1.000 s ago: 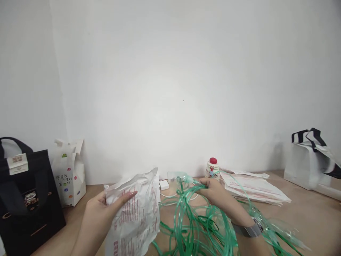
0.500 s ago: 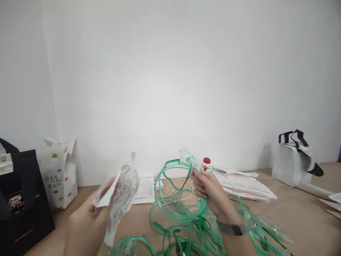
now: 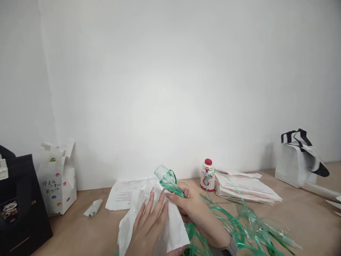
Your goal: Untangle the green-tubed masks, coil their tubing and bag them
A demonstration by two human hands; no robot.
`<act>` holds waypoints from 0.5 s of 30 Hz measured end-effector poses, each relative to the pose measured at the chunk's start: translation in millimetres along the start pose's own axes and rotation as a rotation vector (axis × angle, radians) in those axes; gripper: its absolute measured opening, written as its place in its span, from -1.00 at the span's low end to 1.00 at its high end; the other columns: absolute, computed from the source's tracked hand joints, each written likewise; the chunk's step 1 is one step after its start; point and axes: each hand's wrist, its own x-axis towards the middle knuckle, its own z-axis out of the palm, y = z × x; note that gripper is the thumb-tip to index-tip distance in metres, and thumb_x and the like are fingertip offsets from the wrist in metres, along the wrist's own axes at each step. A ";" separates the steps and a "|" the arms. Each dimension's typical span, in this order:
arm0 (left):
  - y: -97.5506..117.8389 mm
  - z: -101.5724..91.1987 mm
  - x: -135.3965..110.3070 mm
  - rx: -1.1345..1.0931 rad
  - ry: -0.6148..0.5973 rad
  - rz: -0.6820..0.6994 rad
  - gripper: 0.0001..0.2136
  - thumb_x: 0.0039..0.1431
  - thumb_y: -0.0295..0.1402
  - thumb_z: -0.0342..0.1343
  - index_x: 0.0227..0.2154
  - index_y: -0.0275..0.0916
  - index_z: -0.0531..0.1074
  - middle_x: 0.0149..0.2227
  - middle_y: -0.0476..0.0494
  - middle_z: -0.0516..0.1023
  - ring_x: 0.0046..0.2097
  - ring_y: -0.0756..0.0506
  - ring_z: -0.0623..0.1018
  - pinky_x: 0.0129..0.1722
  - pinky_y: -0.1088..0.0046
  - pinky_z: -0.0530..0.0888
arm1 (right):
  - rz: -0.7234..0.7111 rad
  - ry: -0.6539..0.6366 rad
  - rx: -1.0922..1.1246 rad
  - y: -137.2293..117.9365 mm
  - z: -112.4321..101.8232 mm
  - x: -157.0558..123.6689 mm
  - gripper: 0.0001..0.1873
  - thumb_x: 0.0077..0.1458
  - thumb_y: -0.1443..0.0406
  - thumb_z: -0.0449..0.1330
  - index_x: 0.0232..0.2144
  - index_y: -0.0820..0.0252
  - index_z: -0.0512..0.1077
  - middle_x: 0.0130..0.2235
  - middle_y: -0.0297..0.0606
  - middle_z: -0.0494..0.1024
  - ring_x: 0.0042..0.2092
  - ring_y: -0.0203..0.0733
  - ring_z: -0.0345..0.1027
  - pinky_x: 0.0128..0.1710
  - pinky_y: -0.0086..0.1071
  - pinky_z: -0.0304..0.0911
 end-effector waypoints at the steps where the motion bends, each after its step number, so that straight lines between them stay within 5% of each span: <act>1: 1.9 -0.1 -1.0 -0.050 -0.014 -0.051 -0.22 0.05 -0.14 0.05 0.25 -0.09 -0.25 0.22 -0.21 0.15 0.23 -0.33 0.08 -0.01 0.10 0.38 | 0.022 -0.002 -0.033 1.3 -0.7 1.6 -0.70 -0.08 0.10 0.22 -0.53 0.18 0.25 -0.74 -0.60 0.03 -0.69 -0.48 -0.19 -0.72 -0.54 -0.23; 7: 18.1 6.9 -7.7 -0.357 -0.062 -0.261 -0.20 0.09 -0.25 0.09 0.24 -0.08 -0.34 0.27 -0.27 0.00 0.25 -0.32 -0.01 0.08 -0.01 0.24 | 0.034 -0.068 -0.077 18.3 1.8 14.4 -0.73 -0.08 0.11 0.19 -0.46 0.21 0.37 -0.74 -0.58 0.08 -0.69 -0.46 -0.16 -0.69 -0.49 -0.26; 15: 30.9 2.7 0.4 -0.590 -0.014 -0.406 -0.19 0.07 -0.38 0.09 0.24 -0.12 -0.35 0.31 -0.24 -0.14 0.28 -0.26 -0.13 0.19 0.06 0.07 | 0.077 -0.207 0.042 28.0 2.6 24.0 -0.62 -0.10 0.02 0.19 -0.59 0.17 0.20 -0.70 -0.60 -0.04 -0.64 -0.46 -0.29 -0.66 -0.46 -0.37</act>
